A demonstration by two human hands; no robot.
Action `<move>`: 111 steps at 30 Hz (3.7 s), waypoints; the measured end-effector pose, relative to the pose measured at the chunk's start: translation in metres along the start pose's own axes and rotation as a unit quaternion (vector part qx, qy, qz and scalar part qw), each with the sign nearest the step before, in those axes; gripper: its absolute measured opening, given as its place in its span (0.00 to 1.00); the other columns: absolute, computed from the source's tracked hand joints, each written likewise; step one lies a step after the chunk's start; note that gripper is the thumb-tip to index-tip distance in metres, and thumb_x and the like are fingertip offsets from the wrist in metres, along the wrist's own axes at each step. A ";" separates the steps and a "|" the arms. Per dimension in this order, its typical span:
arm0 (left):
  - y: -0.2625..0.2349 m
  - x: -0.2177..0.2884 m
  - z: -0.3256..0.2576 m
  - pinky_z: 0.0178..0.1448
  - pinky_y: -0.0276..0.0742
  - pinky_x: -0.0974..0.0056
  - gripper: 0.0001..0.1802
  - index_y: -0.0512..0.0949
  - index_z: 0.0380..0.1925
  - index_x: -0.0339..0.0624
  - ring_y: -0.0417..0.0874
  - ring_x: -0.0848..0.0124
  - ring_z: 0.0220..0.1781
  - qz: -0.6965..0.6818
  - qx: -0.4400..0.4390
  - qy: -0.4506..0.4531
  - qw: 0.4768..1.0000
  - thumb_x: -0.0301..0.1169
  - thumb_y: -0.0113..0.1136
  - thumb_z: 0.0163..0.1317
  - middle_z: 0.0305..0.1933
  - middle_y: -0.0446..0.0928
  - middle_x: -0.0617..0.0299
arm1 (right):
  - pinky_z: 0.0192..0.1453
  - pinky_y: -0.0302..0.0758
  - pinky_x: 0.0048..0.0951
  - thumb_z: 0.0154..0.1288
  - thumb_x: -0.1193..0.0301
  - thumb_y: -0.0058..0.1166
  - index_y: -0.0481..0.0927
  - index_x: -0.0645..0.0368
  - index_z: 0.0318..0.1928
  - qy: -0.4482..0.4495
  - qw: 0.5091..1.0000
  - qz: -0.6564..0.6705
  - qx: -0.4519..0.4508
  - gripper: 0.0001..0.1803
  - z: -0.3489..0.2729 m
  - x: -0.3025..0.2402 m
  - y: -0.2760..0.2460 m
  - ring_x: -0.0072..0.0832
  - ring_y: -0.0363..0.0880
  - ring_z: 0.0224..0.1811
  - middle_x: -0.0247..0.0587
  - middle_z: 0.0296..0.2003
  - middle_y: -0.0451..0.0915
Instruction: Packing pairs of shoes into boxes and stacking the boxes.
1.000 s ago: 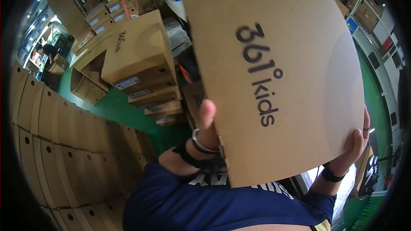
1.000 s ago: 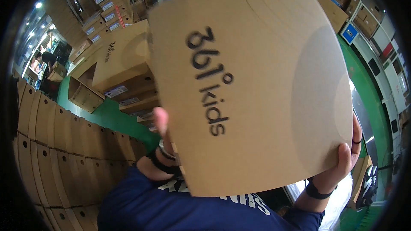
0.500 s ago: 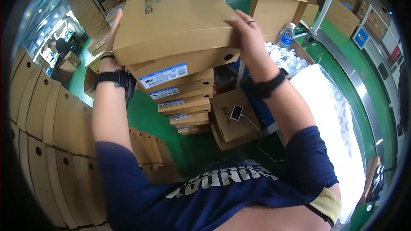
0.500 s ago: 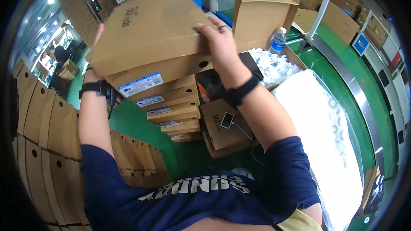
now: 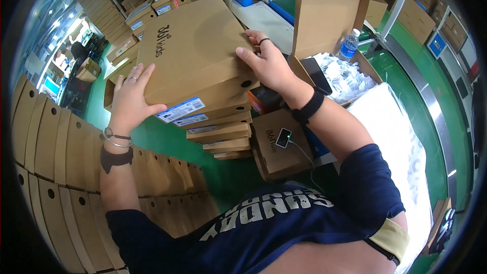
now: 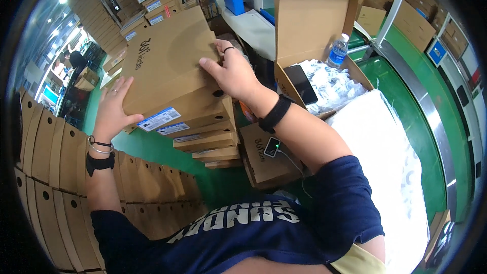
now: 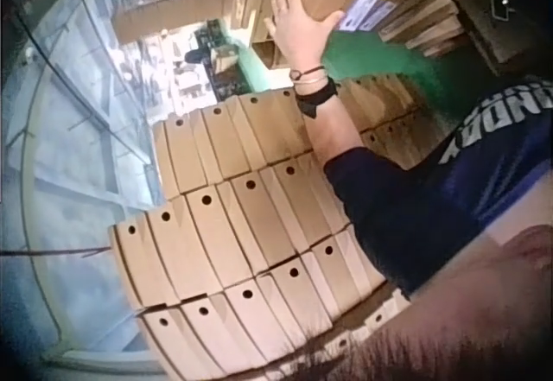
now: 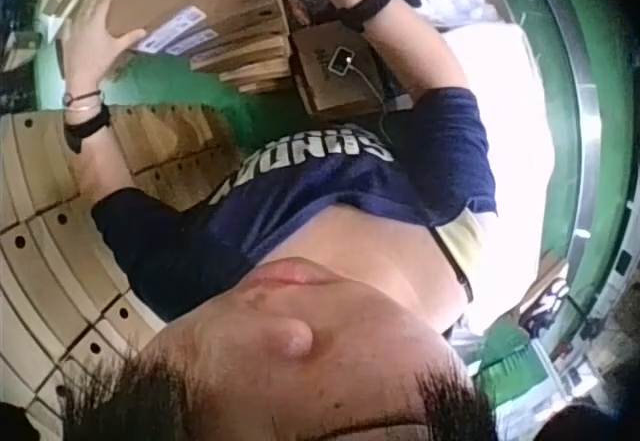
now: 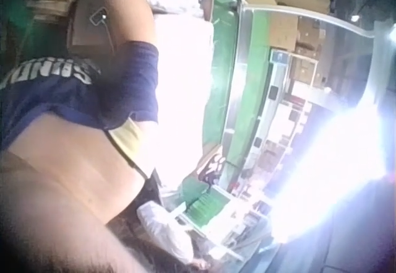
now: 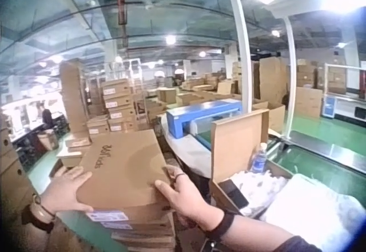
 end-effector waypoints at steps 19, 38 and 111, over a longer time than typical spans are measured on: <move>0.041 0.097 0.061 0.56 0.65 0.59 0.30 0.69 0.52 0.46 0.70 0.57 0.54 0.072 0.188 0.004 0.980 0.41 0.62 0.47 0.52 0.70 0.53 | 0.57 0.63 0.36 0.53 0.61 0.57 0.70 0.59 0.52 0.165 0.820 -0.529 -0.144 0.27 -0.148 0.138 -0.228 0.42 0.67 0.52 0.48 0.49 0.70; 0.062 0.030 0.138 0.57 0.64 0.60 0.29 0.65 0.54 0.43 0.69 0.57 0.55 0.041 0.125 -0.044 0.990 0.42 0.57 0.53 0.54 0.68 0.51 | 0.48 0.67 0.37 0.50 0.58 0.54 0.75 0.58 0.44 0.059 0.817 -0.567 -0.092 0.22 -0.163 0.145 -0.219 0.40 0.70 0.46 0.43 0.38 0.74; 0.123 0.801 -0.052 0.59 0.45 0.33 0.54 0.53 0.61 0.42 0.41 0.33 0.65 0.005 -0.252 0.667 0.701 0.65 0.54 0.40 0.65 0.42 0.34 | 0.24 0.74 0.30 0.53 0.71 0.57 0.65 0.61 0.48 0.274 0.602 0.226 0.715 0.22 -0.624 0.090 -0.610 0.29 0.72 0.24 0.40 0.35 0.72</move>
Point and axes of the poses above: each hand's wrist, its own z-axis towards the middle knuckle, its own y-axis out of the palm, x = y × z, the point moved 5 cm from there along z, towards the middle knuckle
